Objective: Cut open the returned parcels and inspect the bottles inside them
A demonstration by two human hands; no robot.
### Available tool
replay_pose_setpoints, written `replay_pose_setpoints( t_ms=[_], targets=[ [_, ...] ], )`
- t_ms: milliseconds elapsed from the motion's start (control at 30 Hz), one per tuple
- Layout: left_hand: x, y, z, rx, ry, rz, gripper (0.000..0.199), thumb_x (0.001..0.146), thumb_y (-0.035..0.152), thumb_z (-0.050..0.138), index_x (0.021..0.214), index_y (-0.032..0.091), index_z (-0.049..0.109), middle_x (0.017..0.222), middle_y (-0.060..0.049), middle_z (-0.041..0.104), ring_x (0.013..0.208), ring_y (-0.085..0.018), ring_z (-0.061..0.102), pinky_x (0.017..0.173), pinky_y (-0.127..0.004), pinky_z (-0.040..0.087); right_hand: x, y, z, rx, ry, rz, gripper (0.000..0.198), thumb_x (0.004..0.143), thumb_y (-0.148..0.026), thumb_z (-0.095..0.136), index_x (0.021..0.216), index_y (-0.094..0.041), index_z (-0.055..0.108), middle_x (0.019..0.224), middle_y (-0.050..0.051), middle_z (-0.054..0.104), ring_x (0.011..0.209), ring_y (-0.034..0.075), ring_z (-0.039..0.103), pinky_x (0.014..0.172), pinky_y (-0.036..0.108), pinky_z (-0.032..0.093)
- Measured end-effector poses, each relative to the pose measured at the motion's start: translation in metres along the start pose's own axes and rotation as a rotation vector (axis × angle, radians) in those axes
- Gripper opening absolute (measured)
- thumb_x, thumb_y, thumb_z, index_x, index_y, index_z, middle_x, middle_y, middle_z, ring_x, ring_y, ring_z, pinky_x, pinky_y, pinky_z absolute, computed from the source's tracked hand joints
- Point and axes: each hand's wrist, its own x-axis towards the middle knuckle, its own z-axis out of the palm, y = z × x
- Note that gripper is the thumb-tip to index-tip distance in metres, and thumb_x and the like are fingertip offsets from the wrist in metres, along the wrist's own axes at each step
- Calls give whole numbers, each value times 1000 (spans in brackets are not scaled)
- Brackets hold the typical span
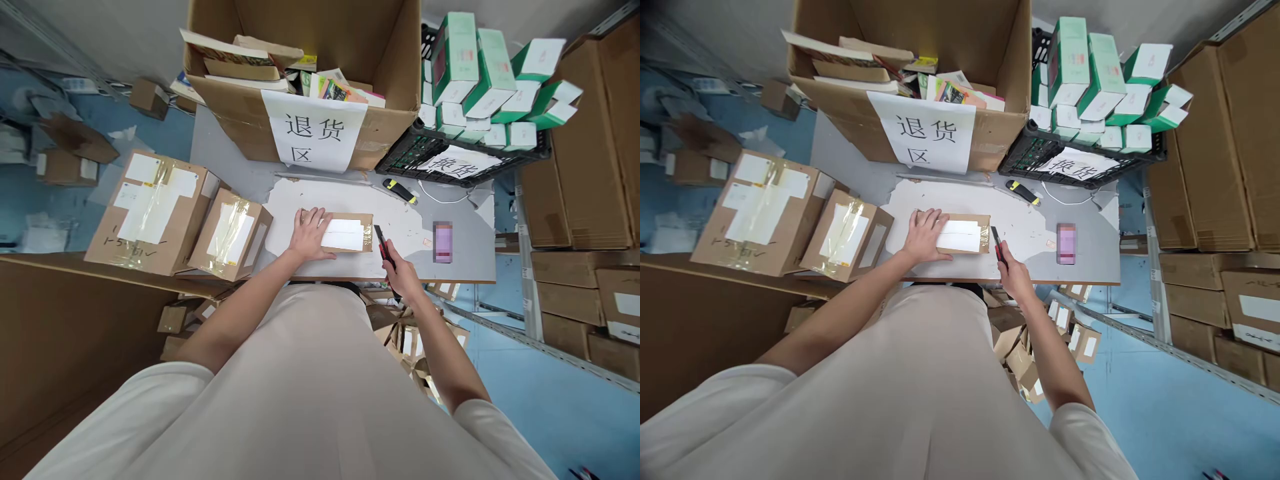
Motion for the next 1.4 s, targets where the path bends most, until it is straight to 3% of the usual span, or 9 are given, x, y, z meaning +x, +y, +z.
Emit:
replay_pose_setpoints(
  t_ms=[133,300,467,600,1100,1267,1400],
  targets=[
    [0,0,-1,7,1,-4,115,54,65,75,147,13,31,151,-21,33,140,-42,24,116,-59,-1,-2,-7,0,-95,-27,-2,63,94,-27,37,154,-25,20,89,3,73,55,15,62,68,29,51],
    [1,0,0,3,2,-2,114,55,65,75,147,14,32,151,-20,33,140,-42,25,116,-59,-1,3,-32,-1,-448,11,-12,61,95,-25,35,154,-16,20,99,13,72,84,26,66,74,33,47],
    [1,2,2,1,29,-27,111,56,62,75,146,13,33,147,-22,37,137,-42,29,116,-59,0,4,-50,-11,-627,-34,-31,62,94,-20,35,153,-13,20,93,16,72,83,29,65,73,33,45],
    [-2,5,3,-22,15,-33,110,57,60,75,147,13,32,148,-21,35,138,-42,26,116,-58,-3,2,-49,-16,-637,-114,-52,62,92,-19,38,152,-15,24,92,16,72,82,29,66,70,32,44],
    [-2,4,5,-25,23,-39,108,56,58,76,145,13,34,147,-21,35,137,-42,26,116,-58,-4,-36,-38,11,-605,-98,-8,63,93,-19,37,153,-13,19,89,16,72,79,30,65,71,34,44],
    [-1,4,6,-6,39,-31,110,54,60,77,145,14,36,147,-22,37,138,-41,28,116,-58,-3,-53,-26,14,-558,-54,-39,62,93,-22,38,152,-14,24,88,14,73,79,28,66,70,32,45],
    [-4,1,1,-31,46,10,116,53,65,77,147,13,33,153,-22,29,143,-42,20,116,-59,-3,-56,-7,8,-347,66,-10,63,93,-29,41,153,-22,24,85,10,73,76,27,67,69,33,47]
  ],
)
